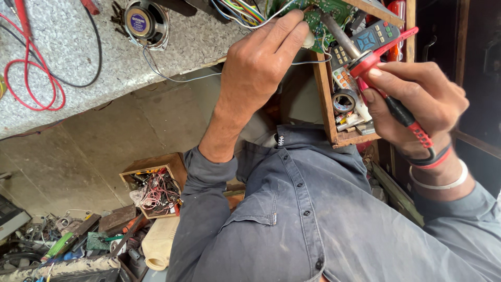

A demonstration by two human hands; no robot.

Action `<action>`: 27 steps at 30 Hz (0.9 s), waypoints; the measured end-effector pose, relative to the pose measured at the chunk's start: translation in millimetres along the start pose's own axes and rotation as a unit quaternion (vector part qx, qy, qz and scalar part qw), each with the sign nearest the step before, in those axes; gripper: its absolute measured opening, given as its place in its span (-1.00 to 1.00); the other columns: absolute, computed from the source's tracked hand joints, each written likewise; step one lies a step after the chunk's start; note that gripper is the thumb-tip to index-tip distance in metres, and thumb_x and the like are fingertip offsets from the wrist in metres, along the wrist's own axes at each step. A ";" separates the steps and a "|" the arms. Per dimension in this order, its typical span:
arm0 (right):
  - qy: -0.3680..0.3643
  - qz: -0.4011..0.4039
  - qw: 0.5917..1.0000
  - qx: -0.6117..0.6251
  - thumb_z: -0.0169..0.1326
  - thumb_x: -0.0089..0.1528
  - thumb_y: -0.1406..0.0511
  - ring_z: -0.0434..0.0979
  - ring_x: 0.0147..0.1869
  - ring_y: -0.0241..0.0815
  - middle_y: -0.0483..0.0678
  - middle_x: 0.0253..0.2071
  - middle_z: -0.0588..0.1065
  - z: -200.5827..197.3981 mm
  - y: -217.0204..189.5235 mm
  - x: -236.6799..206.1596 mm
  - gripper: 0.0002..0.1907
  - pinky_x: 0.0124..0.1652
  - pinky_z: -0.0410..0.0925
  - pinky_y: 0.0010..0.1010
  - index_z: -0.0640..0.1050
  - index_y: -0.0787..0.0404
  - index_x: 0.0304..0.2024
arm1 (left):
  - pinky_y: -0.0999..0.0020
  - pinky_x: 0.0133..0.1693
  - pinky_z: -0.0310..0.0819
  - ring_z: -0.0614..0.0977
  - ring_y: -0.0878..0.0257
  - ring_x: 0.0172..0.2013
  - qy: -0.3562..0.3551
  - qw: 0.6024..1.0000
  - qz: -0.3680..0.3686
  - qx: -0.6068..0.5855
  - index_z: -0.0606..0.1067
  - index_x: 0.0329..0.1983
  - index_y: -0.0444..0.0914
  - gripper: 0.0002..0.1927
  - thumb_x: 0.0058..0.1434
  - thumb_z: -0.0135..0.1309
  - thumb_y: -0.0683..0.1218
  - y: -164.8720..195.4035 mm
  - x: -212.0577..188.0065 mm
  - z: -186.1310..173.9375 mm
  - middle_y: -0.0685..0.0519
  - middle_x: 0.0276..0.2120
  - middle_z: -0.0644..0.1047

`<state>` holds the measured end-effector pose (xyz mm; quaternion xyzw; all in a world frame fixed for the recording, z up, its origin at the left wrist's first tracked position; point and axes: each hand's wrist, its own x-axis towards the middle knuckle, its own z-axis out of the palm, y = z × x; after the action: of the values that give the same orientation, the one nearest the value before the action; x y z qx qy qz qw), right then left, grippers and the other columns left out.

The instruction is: The person solders components on a green circuit board using a soldering iron, holding a sponge in the other hand to clean the tip. They then use a screwdriver to fasten a panel onto a speaker cabinet, handle wires and small parts, and use pliers on the assembly.

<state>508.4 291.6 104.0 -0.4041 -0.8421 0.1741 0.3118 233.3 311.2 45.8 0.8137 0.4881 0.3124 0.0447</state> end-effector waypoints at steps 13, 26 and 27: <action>0.059 0.023 0.998 0.020 0.35 0.39 0.43 0.66 -0.12 -0.05 0.11 -0.04 0.59 25.1 1.4 -16.9 -0.76 -0.16 0.49 -0.37 0.62 0.28 0.09 | 0.38 -0.04 0.64 0.67 0.21 0.05 0.030 0.999 -0.012 0.012 0.48 0.16 -0.23 -0.63 0.28 0.18 -0.26 3.1 3.8 2.4 0.13 0.21 0.48; 0.036 0.040 0.997 0.056 0.33 0.46 0.40 0.66 -0.06 -0.10 0.12 0.00 0.59 10.7 17.5 -20.0 -0.82 -0.08 0.48 -0.42 0.63 0.33 0.07 | 0.38 -0.12 0.63 0.66 0.23 -0.03 0.048 0.999 -0.019 0.010 0.49 0.13 -0.24 -0.65 0.29 0.16 -0.30 7.4 7.8 0.8 0.15 0.14 0.50; 0.034 0.034 0.997 0.061 0.32 0.47 0.39 0.66 -0.06 -0.10 0.12 -0.01 0.59 10.7 21.3 -21.8 -0.82 -0.08 0.48 -0.43 0.63 0.33 0.08 | 0.39 -0.10 0.63 0.66 0.23 0.00 0.053 0.998 -0.019 0.012 0.49 0.13 -0.23 -0.64 0.29 0.16 -0.32 8.3 8.5 -0.1 0.15 0.15 0.50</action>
<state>523.9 287.0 76.0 -0.4181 -0.8046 0.2219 0.3587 242.4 313.8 53.0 0.7870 0.5089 0.3485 0.0147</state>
